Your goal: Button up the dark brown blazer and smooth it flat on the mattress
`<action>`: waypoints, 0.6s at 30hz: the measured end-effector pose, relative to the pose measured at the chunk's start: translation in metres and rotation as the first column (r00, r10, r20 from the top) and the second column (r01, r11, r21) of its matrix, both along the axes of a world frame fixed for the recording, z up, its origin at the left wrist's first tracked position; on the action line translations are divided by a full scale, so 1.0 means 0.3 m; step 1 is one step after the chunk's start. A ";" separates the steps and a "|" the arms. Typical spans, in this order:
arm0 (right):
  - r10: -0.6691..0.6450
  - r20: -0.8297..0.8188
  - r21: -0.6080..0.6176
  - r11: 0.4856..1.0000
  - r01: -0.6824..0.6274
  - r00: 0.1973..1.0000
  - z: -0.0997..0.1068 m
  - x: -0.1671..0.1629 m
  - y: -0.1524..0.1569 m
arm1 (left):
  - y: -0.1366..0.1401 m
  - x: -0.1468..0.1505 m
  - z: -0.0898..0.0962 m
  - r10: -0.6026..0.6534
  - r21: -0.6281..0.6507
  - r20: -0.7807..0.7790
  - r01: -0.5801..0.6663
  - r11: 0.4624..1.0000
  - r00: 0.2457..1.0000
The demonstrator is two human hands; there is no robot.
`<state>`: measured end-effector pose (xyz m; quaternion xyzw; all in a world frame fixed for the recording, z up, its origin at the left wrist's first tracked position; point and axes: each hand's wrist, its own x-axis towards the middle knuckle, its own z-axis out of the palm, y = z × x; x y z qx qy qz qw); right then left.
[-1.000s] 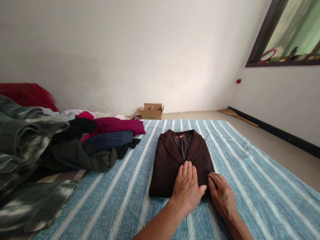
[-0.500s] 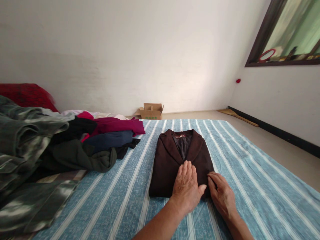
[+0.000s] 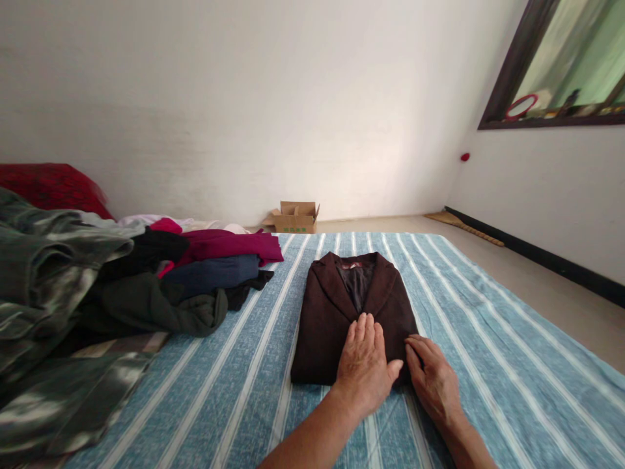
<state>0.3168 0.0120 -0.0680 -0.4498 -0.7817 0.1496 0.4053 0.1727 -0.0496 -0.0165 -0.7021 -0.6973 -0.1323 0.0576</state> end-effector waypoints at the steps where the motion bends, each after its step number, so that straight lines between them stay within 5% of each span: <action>1: 0.000 -0.003 0.004 1.000 0.000 1.000 0.001 0.000 0.000 | 0.000 0.000 0.000 -0.001 0.003 0.001 0.001 1.000 1.000; 18: 0.010 0.006 -0.026 1.000 -0.010 1.000 -0.002 0.001 0.003 | -0.001 -0.012 0.021 -0.018 -0.016 0.124 0.021 1.000 0.992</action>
